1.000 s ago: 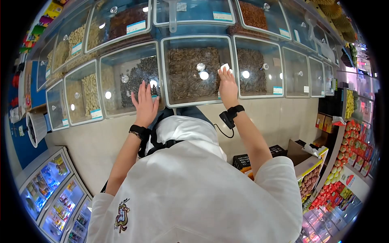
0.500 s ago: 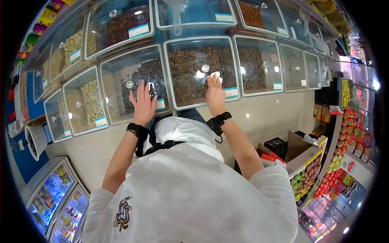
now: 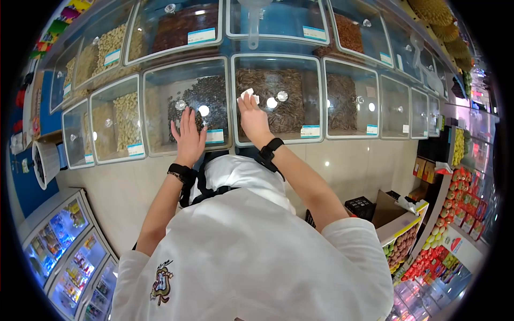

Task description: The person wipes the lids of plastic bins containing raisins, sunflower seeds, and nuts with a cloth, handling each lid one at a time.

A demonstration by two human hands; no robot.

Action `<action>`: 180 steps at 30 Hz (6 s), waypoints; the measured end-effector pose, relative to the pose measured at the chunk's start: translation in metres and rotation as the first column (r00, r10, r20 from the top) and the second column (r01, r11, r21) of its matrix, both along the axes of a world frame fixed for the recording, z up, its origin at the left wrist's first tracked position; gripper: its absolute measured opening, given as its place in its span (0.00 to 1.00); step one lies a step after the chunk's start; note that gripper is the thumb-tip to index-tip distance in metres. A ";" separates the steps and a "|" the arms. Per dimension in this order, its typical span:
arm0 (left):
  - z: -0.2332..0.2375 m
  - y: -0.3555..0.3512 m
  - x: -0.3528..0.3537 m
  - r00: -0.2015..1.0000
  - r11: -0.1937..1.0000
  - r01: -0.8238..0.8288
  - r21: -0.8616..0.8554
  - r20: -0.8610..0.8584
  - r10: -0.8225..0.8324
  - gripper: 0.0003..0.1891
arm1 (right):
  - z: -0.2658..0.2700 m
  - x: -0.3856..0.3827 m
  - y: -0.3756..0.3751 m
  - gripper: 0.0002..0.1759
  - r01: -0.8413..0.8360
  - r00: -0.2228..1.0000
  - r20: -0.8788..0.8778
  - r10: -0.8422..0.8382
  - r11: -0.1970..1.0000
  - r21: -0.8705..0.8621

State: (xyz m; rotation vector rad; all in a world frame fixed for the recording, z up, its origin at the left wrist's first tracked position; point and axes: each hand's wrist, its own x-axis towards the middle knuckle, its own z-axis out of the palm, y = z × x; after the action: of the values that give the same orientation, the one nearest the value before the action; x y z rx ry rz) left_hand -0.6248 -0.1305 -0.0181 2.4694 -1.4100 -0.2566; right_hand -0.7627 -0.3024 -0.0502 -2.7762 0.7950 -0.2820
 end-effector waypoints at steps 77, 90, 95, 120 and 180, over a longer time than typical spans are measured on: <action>0.013 0.046 0.043 0.924 0.946 0.310 -0.093 -0.204 -0.322 0.33 | 0.026 -0.069 0.032 0.22 0.327 0.945 -0.050 -0.323 0.936 0.133; 0.006 0.038 0.024 0.955 0.964 0.255 -0.071 -0.141 -0.262 0.32 | 0.028 -0.074 0.023 0.18 0.204 0.974 -0.105 -0.201 0.979 0.018; 0.004 0.042 0.031 0.944 0.953 0.297 -0.057 -0.132 -0.302 0.32 | 0.031 -0.080 0.016 0.14 0.052 0.990 -0.129 -0.060 0.996 -0.069; 0.010 0.056 0.045 0.944 0.952 0.298 -0.068 -0.126 -0.305 0.29 | 0.024 -0.136 -0.003 0.14 -0.482 0.201 0.161 -0.966 0.045 0.875; 0.003 0.013 -0.122 0.994 0.995 0.099 -0.003 0.044 -0.098 0.28 | 0.084 -0.178 -0.049 0.15 0.293 0.794 0.443 -0.416 0.901 0.320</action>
State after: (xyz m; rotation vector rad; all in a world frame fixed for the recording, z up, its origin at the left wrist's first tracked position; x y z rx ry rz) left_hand -0.7465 -0.1171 -0.0151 2.4184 -1.5508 -0.2199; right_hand -0.9405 -0.3515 0.0337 -2.1537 1.1147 -0.8801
